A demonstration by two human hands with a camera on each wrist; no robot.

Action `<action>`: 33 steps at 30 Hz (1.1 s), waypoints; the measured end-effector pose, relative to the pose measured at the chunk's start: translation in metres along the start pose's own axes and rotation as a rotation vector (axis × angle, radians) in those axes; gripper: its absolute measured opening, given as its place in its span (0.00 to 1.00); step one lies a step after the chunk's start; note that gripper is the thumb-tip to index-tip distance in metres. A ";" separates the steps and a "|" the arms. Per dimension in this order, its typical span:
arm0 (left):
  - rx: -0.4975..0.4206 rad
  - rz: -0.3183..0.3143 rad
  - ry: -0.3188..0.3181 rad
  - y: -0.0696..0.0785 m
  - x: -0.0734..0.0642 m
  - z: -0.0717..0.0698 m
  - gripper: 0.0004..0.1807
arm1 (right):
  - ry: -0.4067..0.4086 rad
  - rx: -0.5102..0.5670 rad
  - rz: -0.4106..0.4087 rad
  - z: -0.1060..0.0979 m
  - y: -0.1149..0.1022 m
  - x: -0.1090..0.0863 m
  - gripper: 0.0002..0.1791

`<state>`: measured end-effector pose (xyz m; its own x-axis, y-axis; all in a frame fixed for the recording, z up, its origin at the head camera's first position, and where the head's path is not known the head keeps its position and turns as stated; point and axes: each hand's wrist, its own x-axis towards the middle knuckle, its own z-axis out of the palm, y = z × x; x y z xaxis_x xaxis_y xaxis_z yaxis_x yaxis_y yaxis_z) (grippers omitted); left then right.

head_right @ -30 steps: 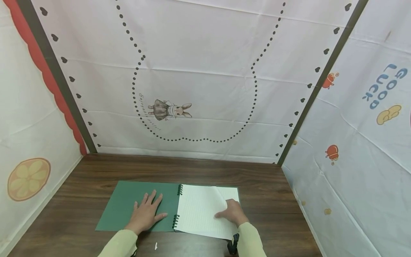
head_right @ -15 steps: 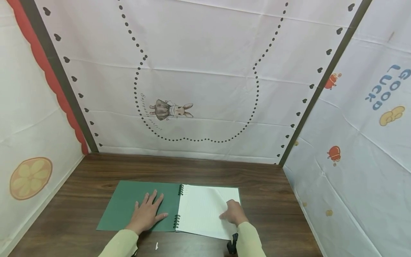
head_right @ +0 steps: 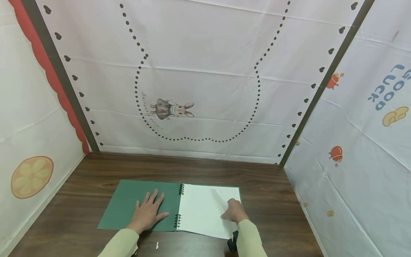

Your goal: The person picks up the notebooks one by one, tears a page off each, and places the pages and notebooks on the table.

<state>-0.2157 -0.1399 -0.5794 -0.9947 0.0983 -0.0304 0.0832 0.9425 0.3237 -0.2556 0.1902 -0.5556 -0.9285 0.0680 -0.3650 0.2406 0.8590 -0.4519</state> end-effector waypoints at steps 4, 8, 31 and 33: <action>0.005 0.004 -0.002 0.002 0.000 0.000 0.42 | -0.006 0.000 0.009 -0.001 0.001 -0.001 0.31; 0.004 0.001 -0.011 0.003 0.001 0.000 0.42 | -0.007 0.003 0.014 -0.001 0.004 0.000 0.31; 0.023 0.008 0.002 0.001 0.000 0.001 0.42 | -0.003 0.068 -0.051 -0.004 0.020 0.000 0.33; 0.027 0.010 0.000 0.001 0.000 -0.001 0.41 | -0.012 0.112 -0.048 -0.005 0.023 0.000 0.33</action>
<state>-0.2156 -0.1388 -0.5782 -0.9938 0.1080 -0.0268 0.0952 0.9497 0.2983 -0.2515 0.2120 -0.5618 -0.9364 0.0211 -0.3502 0.2262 0.7992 -0.5568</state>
